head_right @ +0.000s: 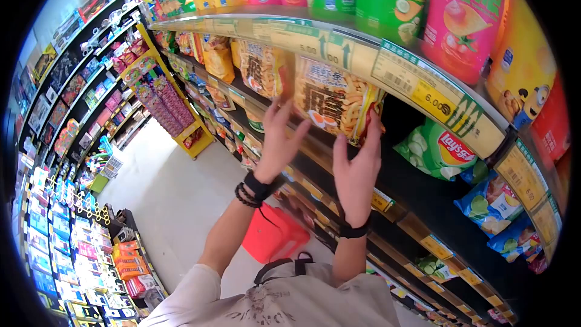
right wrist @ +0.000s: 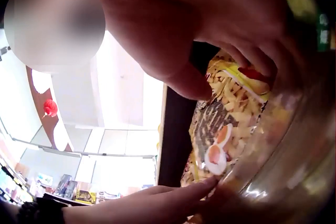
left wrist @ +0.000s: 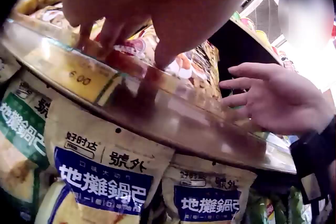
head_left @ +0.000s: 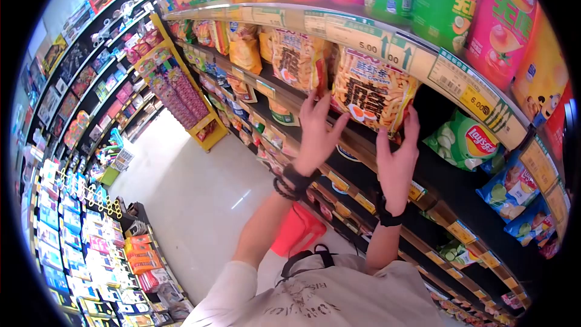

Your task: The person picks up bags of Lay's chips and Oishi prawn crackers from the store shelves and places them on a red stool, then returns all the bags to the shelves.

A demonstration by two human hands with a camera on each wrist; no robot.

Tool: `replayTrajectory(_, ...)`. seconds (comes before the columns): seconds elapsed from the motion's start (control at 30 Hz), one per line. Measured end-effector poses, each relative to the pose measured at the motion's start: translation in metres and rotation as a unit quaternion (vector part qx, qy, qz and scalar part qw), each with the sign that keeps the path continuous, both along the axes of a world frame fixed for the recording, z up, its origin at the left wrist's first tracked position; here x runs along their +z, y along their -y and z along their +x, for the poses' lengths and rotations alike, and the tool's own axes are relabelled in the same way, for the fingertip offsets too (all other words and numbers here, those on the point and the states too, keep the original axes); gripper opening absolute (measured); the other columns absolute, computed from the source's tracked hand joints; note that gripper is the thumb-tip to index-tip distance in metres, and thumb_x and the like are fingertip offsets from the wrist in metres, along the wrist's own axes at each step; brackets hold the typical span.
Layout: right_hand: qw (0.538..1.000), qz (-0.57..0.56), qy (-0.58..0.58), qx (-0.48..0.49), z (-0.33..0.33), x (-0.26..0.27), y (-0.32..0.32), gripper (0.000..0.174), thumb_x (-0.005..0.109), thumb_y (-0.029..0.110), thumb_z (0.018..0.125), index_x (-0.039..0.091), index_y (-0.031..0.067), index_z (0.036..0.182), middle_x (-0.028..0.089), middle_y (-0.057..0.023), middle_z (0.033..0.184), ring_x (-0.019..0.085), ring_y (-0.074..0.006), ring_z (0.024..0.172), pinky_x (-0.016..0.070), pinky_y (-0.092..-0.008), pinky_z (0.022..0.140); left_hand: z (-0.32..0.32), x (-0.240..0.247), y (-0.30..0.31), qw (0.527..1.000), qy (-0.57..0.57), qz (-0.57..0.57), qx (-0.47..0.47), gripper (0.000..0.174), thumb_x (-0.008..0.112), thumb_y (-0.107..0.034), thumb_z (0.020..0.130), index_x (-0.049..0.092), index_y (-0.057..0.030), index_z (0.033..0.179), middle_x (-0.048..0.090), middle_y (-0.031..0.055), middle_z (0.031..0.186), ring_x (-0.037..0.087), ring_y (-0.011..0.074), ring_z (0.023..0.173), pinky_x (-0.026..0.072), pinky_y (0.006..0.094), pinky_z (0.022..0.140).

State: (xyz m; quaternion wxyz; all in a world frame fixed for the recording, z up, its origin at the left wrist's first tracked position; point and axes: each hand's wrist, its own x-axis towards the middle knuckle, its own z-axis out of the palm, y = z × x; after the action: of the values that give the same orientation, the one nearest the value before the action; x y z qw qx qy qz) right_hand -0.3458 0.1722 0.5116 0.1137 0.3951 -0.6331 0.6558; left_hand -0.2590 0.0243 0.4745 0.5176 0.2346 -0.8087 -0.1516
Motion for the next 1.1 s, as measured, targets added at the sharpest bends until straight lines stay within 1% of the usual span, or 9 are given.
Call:
replayTrajectory(0.03, 0.997, -0.044, 0.038, 0.041, -0.004, -0.004, 0.002, 0.055, 0.062, 0.005, 0.087, 0.04, 0.0007, 0.136, 0.051, -0.0235, 0.13, 0.053, -0.0326, 0.117, 0.0413, -0.0378, 0.097, -0.001, 0.003, -0.005, 1.0, -0.018, -0.023, 0.01, 0.053, 0.072, -0.022, 0.081, 0.053, 0.0046, 0.123, 0.055, 0.0242, 0.121, 0.042, 0.0414, 0.122, 0.0336, 0.0457, 0.101)
replayTrajectory(0.1, 0.999, -0.035, -0.013, -0.01, -0.003, -0.003, -0.001, 0.053, 0.056, 0.0, 0.09, 0.037, 0.0039, 0.14, 0.051, -0.0114, 0.131, 0.053, -0.0176, 0.113, 0.0417, -0.0298, 0.096, -0.002, 0.012, -0.012, 0.995, -0.077, 0.005, -0.067, 0.047, 0.07, -0.018, 0.082, 0.054, 0.0042, 0.119, 0.056, 0.0206, 0.118, 0.045, 0.0379, 0.12, 0.0338, 0.0436, 0.101)
replayTrajectory(0.2, 0.994, -0.098, 0.04, 0.016, 0.012, 0.007, -0.008, 0.051, 0.058, 0.0, 0.089, 0.04, 0.0012, 0.137, 0.048, -0.0121, 0.131, 0.051, -0.0193, 0.114, 0.0411, -0.032, 0.097, 0.008, 0.023, -0.032, 0.993, -0.1, -0.017, -0.059, 0.047, 0.071, -0.015, 0.081, 0.053, 0.0028, 0.121, 0.054, 0.0181, 0.115, 0.052, 0.0357, 0.106, 0.0381, 0.0406, 0.096)
replayTrajectory(0.3, 0.986, -0.115, 0.099, 0.066, 0.026, 0.008, -0.02, 0.051, 0.058, -0.001, 0.089, 0.039, -0.001, 0.137, 0.045, -0.0129, 0.135, 0.05, -0.0204, 0.116, 0.0392, -0.0327, 0.1, 0.032, 0.033, -0.054, 0.987, -0.111, 0.075, -0.087, 0.048, 0.073, -0.008, 0.078, 0.054, 0.0006, 0.121, 0.056, 0.0182, 0.111, 0.054, 0.032, 0.105, 0.0426, 0.0359, 0.091)
replayTrajectory(0.37, 0.984, -0.117, 0.1, 0.09, 0.037, 0.003, -0.031, 0.052, 0.057, -0.002, 0.089, 0.037, -0.0016, 0.137, 0.044, -0.0129, 0.137, 0.048, -0.0207, 0.118, 0.0376, -0.0331, 0.102, 0.055, 0.034, -0.07, 0.991, -0.11, 0.048, -0.06, 0.048, 0.073, -0.004, 0.075, 0.055, -0.0009, 0.12, 0.054, 0.0163, 0.111, 0.056, 0.0301, 0.099, 0.045, 0.0344, 0.087)
replayTrajectory(0.63, 0.965, -0.04, 0.142, 0.217, 0.06, -0.064, -0.058, 0.059, 0.063, -0.006, 0.082, 0.037, -0.0027, 0.135, 0.046, -0.014, 0.132, 0.048, -0.0225, 0.118, 0.0389, -0.0349, 0.1, 0.141, -0.015, -0.111, 0.977, -0.077, 0.193, -0.046, 0.041, 0.068, 0.007, 0.076, 0.056, 0.0016, 0.114, 0.053, 0.0118, 0.116, 0.054, 0.0209, 0.106, 0.0445, 0.0311, 0.091)
replayTrajectory(0.8, 0.93, 0.036, 0.202, 0.306, 0.076, -0.108, -0.069, 0.055, 0.067, -0.006, 0.08, 0.043, -0.0017, 0.13, 0.049, -0.0146, 0.127, 0.054, -0.0223, 0.112, 0.0463, -0.0337, 0.093, 0.176, -0.055, -0.138, 0.893, -0.19, 0.402, -0.075, 0.054, 0.063, 0.012, 0.078, 0.044, 0.0023, 0.128, 0.051, 0.0099, 0.123, 0.053, 0.0201, 0.114, 0.0446, 0.0325, 0.096)
replayTrajectory(0.93, 0.889, 0.129, 0.231, 0.374, 0.079, -0.132, -0.069, 0.054, 0.068, 0.001, 0.083, 0.044, -0.002, 0.13, 0.051, -0.0161, 0.128, 0.056, -0.0232, 0.112, 0.0471, -0.0346, 0.092, 0.214, -0.092, -0.148, 0.806, -0.121, 0.568, -0.117, 0.065, 0.065, 0.003, 0.085, 0.033, 0.0008, 0.142, 0.05, 0.0126, 0.134, 0.05, 0.0191, 0.121, 0.0452, 0.0343, 0.099)
replayTrajectory(1.1, 0.837, 0.188, 0.273, 0.436, 0.083, -0.15, -0.053, 0.065, 0.069, 0.002, 0.082, 0.034, -0.0004, 0.137, 0.049, -0.0169, 0.131, 0.052, -0.0234, 0.117, 0.0462, -0.0351, 0.094, 0.228, -0.102, -0.153, 0.808, -0.134, 0.572, -0.038, 0.057, 0.062, 0.004, 0.087, 0.038, 0.0031, 0.139, 0.051, 0.013, 0.133, 0.05, 0.0186, 0.12, 0.0448, 0.0327, 0.099)
